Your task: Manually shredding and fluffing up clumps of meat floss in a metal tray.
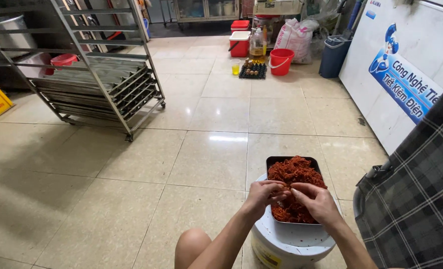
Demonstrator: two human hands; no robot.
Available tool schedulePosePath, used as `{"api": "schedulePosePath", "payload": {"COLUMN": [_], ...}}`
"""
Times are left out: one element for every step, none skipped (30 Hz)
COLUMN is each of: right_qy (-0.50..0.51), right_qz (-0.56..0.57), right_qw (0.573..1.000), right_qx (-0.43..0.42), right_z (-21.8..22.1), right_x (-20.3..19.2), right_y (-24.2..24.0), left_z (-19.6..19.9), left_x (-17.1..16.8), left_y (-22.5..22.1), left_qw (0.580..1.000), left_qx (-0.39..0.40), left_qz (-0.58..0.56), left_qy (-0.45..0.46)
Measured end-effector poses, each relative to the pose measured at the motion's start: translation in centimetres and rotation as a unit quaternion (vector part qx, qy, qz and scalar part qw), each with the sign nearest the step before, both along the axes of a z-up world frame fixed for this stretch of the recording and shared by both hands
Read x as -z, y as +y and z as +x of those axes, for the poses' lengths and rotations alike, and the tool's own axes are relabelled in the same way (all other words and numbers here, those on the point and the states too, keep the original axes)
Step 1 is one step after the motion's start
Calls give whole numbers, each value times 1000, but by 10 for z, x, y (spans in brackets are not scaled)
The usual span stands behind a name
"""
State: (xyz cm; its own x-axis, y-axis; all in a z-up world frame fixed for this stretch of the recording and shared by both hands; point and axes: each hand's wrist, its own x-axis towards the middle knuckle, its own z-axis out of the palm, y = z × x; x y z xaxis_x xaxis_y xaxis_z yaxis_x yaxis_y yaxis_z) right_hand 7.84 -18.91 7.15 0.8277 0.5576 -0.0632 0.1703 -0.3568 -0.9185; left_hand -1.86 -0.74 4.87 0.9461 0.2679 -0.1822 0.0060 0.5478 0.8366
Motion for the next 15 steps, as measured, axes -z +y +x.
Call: {"api": "schedulePosePath", "payload": {"right_qy": [1,0,-3,-2,-14,-26,-20,-34,-47,-42,-35,-28,-24,-26,-30], "right_qz": [1,-11,-23,-21,-34,-46,-44,-31,-18,-15,-30,-45,-44,-71,-98], "right_qw": [1000,1000,999,999,999,998,998,999,999,999,999,999,999,997,994], "right_qx": [1,-20,-38,-34,-37,-40,-36,-27,-21,-19,-6,7,5,22,39], "right_z": [3,7,13,17,20,23,24,25,26,25,23,19,21,21,21], "right_x": [6,13,20,22,24,27,24,21,19,12,5,-3,-5,-7,-11], "right_y": [2,2,2,4,5,7,6,6,7,2,1,-1,-3,-6,-7], "left_z": [-1,-1,3,5,6,8,9,11,11,14,15,15,15,14,13], "left_x": [0,1,1,-2,-6,-9,-10,-10,-10,-10,-10,-10,-17,-24,-32], "left_y": [3,5,5,5,3,2,1,-1,-2,-5,-6,-7,-11,-14,-17], "left_qw": [1000,1000,999,999,998,995,996,993,990,990,989,987,987,987,987], "left_qx": [1,-20,-38,-34,-49,-63,-59,-67,-77,-76,-71,-66,-69,-76,-83], "left_qz": [1,-9,-18,-16,-31,-46,-43,-76,-109,-106,-119,-132,-130,-117,-104], "left_qy": [1,10,19,19,37,54,60,53,47,53,59,64,68,77,84]}}
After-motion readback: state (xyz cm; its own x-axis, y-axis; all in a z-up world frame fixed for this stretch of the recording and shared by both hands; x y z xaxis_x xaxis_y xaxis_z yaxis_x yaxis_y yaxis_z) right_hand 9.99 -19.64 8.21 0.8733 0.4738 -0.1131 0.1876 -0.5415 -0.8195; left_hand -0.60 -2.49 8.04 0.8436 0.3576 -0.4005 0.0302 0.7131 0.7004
